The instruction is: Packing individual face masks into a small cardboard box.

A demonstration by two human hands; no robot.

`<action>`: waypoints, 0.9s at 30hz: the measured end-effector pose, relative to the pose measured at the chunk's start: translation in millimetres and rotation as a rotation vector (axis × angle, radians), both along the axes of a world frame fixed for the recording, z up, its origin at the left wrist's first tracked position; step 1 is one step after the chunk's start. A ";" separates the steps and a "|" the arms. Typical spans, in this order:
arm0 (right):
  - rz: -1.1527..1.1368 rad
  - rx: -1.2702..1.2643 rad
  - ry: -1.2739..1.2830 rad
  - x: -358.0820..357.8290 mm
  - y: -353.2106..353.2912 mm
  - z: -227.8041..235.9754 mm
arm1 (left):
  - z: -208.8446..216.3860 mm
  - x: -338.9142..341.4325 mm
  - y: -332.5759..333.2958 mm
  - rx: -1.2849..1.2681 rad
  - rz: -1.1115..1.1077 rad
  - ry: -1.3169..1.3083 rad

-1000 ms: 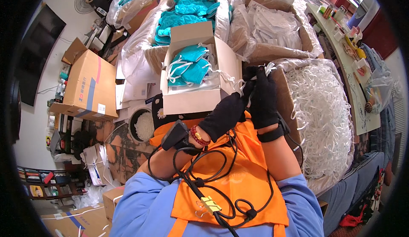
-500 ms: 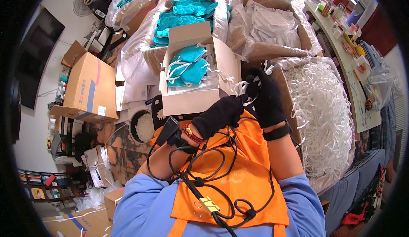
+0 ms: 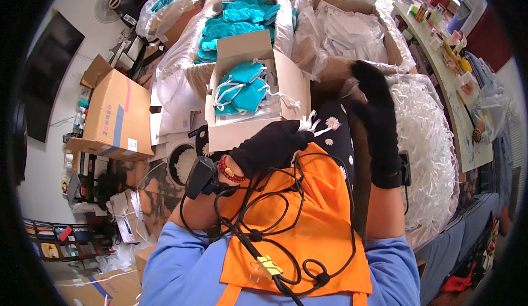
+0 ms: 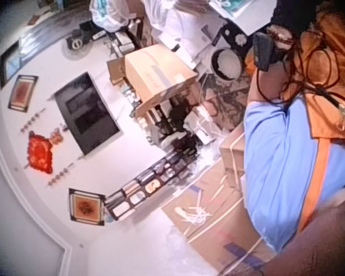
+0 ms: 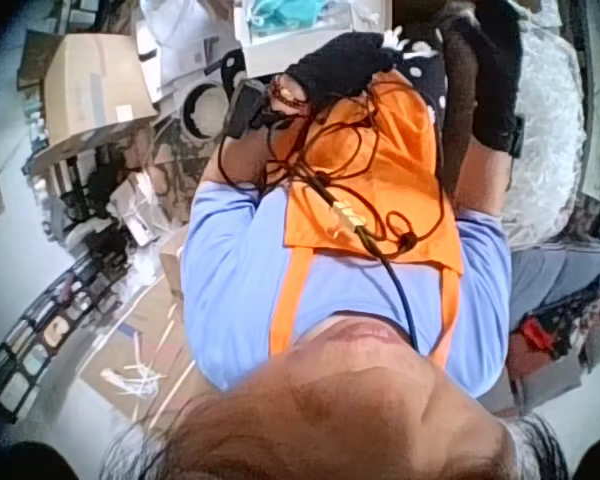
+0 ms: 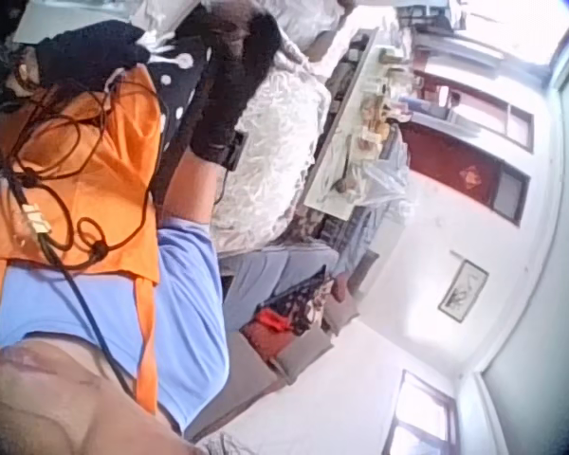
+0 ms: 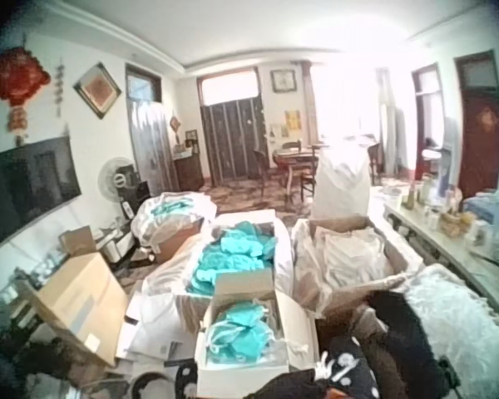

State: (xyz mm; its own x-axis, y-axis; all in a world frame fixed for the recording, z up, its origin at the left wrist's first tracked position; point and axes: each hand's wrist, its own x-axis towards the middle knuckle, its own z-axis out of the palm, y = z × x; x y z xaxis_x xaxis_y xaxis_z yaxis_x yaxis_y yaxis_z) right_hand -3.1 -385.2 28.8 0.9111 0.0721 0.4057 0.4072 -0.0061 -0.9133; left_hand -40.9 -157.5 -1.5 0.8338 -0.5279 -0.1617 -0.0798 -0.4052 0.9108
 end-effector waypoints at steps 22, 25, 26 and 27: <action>0.712 -0.354 0.282 -38.7 52.2 -51.4 | 14.0 -11.5 32.7 0.064 -0.185 -0.260; 0.668 -0.382 0.710 -44.1 45.7 -16.8 | 0.1 -16.2 41.1 -0.028 -0.167 -0.456; 0.647 -0.370 0.730 -50.0 44.8 -4.4 | 6.9 -20.8 42.7 -0.065 -0.149 -0.300; 0.625 -0.356 0.754 -57.5 46.1 6.6 | 12.9 -25.3 44.2 -0.101 -0.131 -0.140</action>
State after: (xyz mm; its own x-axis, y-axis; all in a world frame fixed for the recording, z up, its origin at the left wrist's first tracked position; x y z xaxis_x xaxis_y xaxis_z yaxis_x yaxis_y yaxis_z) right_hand -60.6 -339.1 35.4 0.6784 0.6222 -0.3907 -0.2449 -0.3098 -0.9187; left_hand -66.3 -113.2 11.4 0.7677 -0.6408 0.0100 -0.2546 -0.2906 0.9224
